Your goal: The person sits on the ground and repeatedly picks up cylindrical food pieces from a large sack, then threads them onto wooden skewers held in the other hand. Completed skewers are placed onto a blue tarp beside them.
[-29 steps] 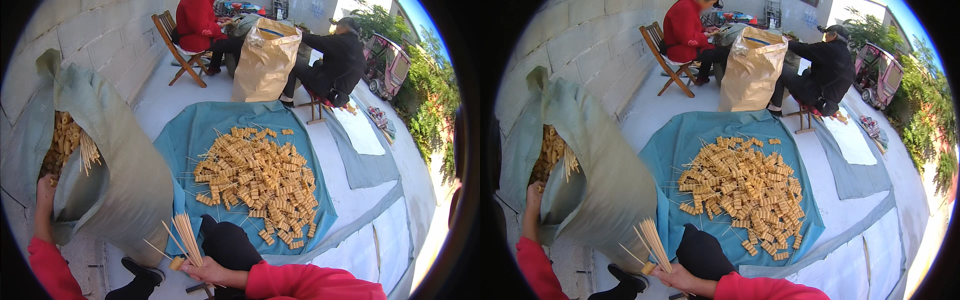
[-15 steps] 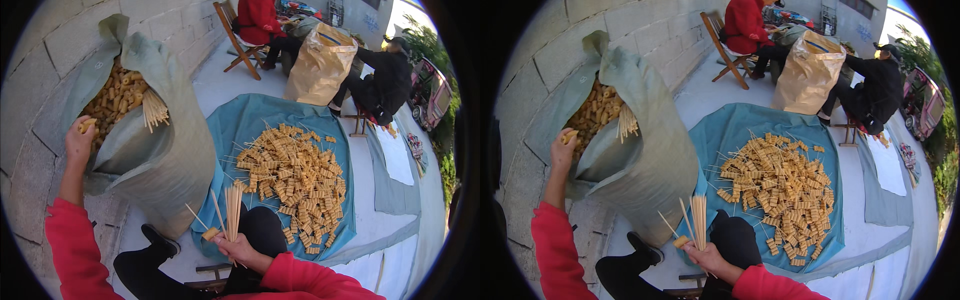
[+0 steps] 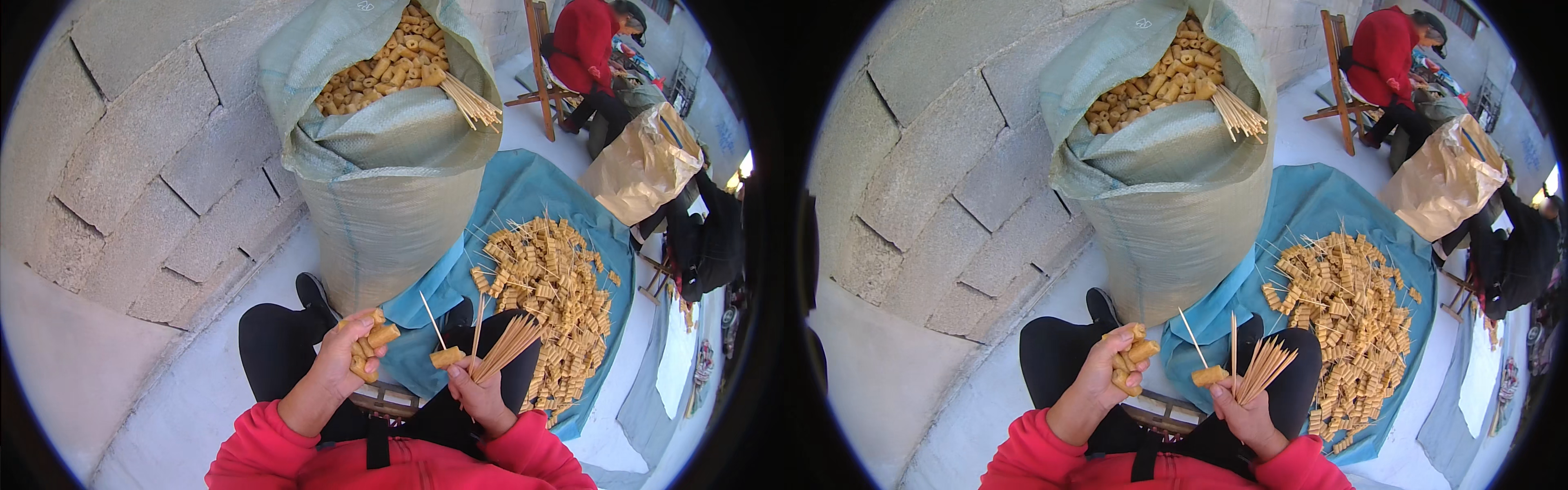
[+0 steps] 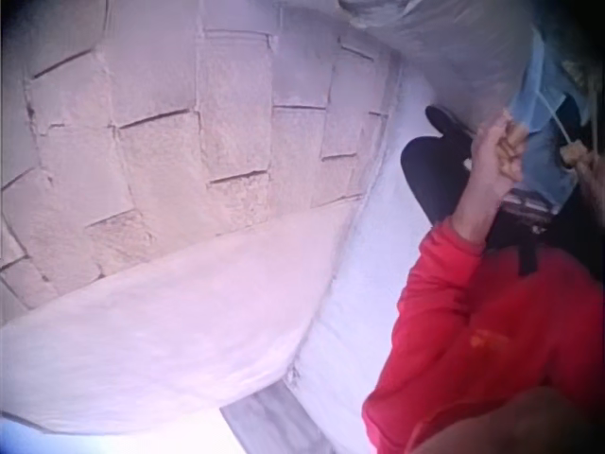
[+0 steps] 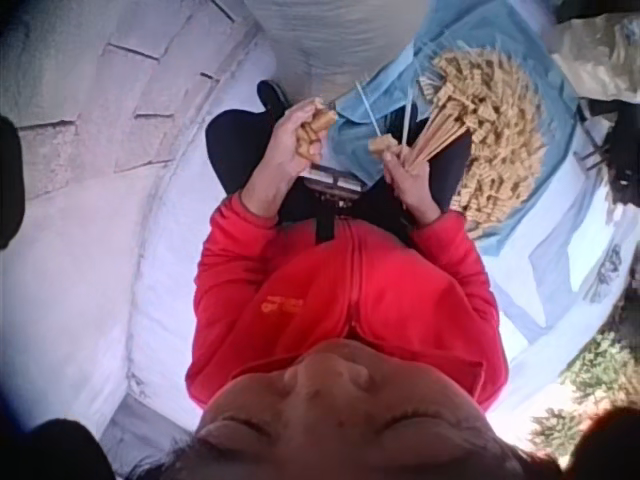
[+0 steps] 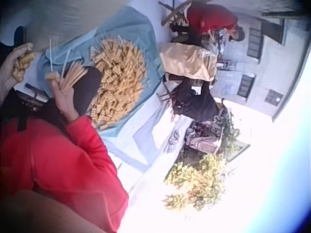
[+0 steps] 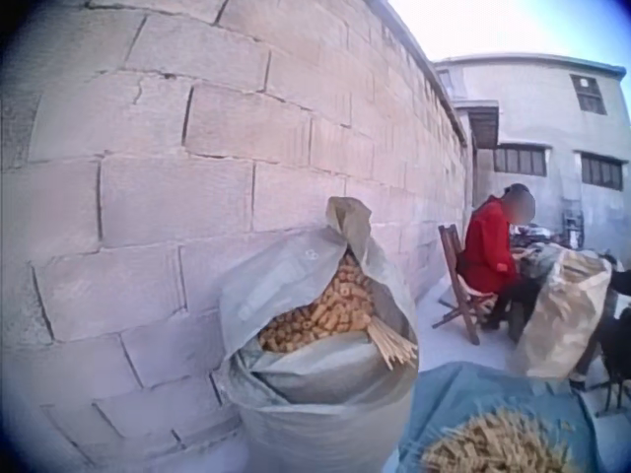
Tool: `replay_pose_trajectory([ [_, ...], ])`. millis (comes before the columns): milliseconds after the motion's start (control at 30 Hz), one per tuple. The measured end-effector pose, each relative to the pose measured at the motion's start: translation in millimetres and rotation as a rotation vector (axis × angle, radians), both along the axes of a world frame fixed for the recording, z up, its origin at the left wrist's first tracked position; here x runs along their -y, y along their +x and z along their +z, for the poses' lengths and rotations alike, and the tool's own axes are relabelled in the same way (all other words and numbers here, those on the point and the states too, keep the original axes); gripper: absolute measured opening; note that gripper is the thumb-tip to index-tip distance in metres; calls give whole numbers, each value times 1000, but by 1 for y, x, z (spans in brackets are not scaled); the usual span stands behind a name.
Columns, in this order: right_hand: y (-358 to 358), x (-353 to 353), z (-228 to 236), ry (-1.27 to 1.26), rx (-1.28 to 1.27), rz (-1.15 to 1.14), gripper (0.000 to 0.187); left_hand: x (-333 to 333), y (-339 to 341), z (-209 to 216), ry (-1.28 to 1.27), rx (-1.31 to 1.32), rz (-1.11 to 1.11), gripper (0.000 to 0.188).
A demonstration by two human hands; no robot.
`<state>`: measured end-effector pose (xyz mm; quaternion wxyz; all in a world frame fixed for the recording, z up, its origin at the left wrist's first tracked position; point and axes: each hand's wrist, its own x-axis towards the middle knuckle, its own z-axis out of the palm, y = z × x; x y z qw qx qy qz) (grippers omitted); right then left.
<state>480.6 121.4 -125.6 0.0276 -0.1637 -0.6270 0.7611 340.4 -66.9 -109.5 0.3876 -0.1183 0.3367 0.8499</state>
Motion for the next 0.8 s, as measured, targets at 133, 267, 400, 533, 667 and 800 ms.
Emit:
replay_pose_trajectory([
  [133,4,29,29,129,-42,133,16,14,15,-6,-34,-20,16,24],
  [267,-14,45,41,135,4,-54,20,14,31,-8,-11,-18,-80,26],
  [400,-23,60,42,90,0,-49,21,13,41,-12,88,84,-80,29],
  [533,-28,68,34,43,-4,-96,20,13,43,-17,160,108,-56,26],
  [667,-35,73,27,47,-2,16,20,11,42,-22,223,179,-75,22],
  [800,-36,76,33,56,43,27,19,17,34,-24,44,92,-89,20],
])
